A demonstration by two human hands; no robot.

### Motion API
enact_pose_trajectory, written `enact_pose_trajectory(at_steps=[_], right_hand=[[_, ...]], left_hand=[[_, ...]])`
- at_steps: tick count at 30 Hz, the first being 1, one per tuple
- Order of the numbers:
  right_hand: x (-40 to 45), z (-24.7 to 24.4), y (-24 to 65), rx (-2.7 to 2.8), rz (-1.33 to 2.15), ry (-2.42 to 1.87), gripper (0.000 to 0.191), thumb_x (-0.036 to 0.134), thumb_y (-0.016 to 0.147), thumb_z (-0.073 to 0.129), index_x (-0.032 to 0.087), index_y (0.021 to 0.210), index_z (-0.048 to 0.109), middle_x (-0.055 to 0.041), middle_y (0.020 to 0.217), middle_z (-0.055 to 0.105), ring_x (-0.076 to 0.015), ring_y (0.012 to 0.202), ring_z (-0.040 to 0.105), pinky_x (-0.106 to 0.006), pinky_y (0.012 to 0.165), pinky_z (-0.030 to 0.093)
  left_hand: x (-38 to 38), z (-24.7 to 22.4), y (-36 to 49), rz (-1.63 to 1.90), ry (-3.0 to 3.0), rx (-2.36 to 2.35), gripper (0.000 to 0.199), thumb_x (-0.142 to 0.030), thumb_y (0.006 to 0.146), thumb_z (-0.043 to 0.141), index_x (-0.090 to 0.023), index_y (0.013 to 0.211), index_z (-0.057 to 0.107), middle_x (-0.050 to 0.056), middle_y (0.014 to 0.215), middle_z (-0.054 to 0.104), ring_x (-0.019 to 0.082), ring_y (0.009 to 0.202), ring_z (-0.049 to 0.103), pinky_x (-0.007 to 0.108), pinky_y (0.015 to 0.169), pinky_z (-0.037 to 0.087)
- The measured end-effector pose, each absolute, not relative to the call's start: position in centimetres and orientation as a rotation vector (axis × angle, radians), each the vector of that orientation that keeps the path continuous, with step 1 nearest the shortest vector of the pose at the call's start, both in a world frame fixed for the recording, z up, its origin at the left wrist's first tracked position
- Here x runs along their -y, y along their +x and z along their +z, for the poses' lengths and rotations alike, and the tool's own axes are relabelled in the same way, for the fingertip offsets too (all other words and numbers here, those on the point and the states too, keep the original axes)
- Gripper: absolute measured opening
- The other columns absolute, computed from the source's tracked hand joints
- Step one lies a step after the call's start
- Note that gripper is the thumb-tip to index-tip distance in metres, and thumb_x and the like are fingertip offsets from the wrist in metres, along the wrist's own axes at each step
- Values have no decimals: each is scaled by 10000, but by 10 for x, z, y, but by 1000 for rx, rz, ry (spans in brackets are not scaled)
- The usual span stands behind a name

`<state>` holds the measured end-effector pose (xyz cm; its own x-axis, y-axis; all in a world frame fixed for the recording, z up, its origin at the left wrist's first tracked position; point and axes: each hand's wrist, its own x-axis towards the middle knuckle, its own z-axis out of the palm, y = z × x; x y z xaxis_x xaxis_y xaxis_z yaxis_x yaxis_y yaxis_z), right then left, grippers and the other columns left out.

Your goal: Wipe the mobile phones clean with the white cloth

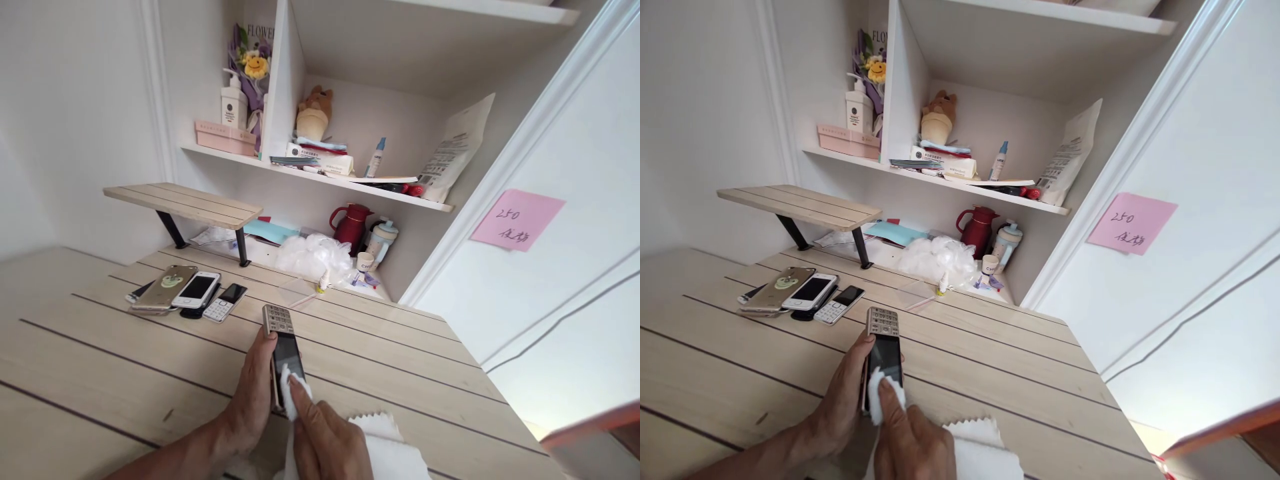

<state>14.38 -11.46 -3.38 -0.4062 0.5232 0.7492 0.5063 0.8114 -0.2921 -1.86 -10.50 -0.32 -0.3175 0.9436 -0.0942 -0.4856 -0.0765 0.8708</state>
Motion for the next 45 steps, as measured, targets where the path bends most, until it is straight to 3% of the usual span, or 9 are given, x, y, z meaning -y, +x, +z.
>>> enact_pose_trajectory(at_steps=[3, 8, 10, 14, 18, 25, 34, 40, 45], right_hand=[[114, -32, 145, 2000, 174, -839, 492, 224, 1028, 411, 221, 1506, 528, -36, 689, 645, -157, 502, 655, -233, 510, 551], [117, -26, 146, 2147, -75, -734, 577, 175, 993, 462, 281, 1560, 449, 2, 604, 565, -150, 395, 534, -232, 401, 454], [116, -23, 150, 2167, -35, -751, 584, 154, 992, 460, 274, 1563, 444, -12, 641, 587, -155, 436, 571, -236, 433, 481], [113, -19, 155, 2174, 108, -815, 546, 163, 1020, 422, 204, 1564, 439, -27, 684, 598, -165, 501, 629, -247, 492, 522], [114, -20, 152, 2234, -129, -712, 587, 158, 999, 443, 283, 1572, 421, 14, 603, 522, -173, 399, 526, -262, 395, 393], [106, -19, 159, 2222, 7, -645, 567, 121, 980, 415, 228, 1533, 477, 16, 628, 504, -140, 426, 493, -243, 422, 340], [104, -12, 164, 2171, 122, -684, 494, 176, 1020, 398, 246, 1488, 540, 26, 644, 460, -113, 431, 478, -221, 434, 347], [111, -10, 158, 2157, 31, -691, 379, 263, 1035, 483, 297, 1365, 667, 40, 562, 452, -90, 386, 420, -192, 374, 311], [104, 2, 170, 2140, 118, -710, 489, 197, 1046, 406, 215, 1530, 481, -7, 698, 556, -131, 512, 563, -228, 489, 458]], left_hand=[[103, -6, -18, 1674, 627, -1077, 340, -408, 811, 723, -196, 1076, 703, 79, 1049, 788, 313, 1084, 697, 357, 878, 567], [106, -7, -25, 1620, 645, -1034, 400, -317, 717, 813, -214, 1091, 715, 94, 1045, 801, 335, 1028, 719, 360, 824, 582], [107, -3, -24, 1639, 622, -1005, 396, -315, 716, 817, -210, 1085, 719, 93, 1031, 802, 319, 988, 725, 355, 832, 578], [103, 20, -14, 1589, 488, -934, 365, -496, 832, 707, -159, 971, 728, 91, 863, 785, 257, 786, 724, 330, 744, 576], [100, 44, -6, 1370, 336, -932, 480, -556, 946, 524, -133, 800, 697, 86, 697, 730, 194, 604, 660, 282, 599, 532], [100, 52, -10, 1327, 378, -966, 425, -458, 1004, 458, -122, 1031, 717, 130, 899, 799, 163, 644, 661, 236, 583, 490], [100, 56, -15, 1218, 435, -804, 447, -509, 960, 510, -128, 864, 722, 102, 804, 771, 165, 572, 642, 254, 558, 490], [99, 52, -18, 1050, 449, -773, 468, -559, 900, 604, -119, 798, 725, 94, 671, 747, 173, 521, 643, 243, 514, 454], [101, 48, -14, 1093, 372, -700, 311, -443, 877, 673, -161, 748, 688, 19, 615, 699, 170, 540, 641, 260, 559, 493]])
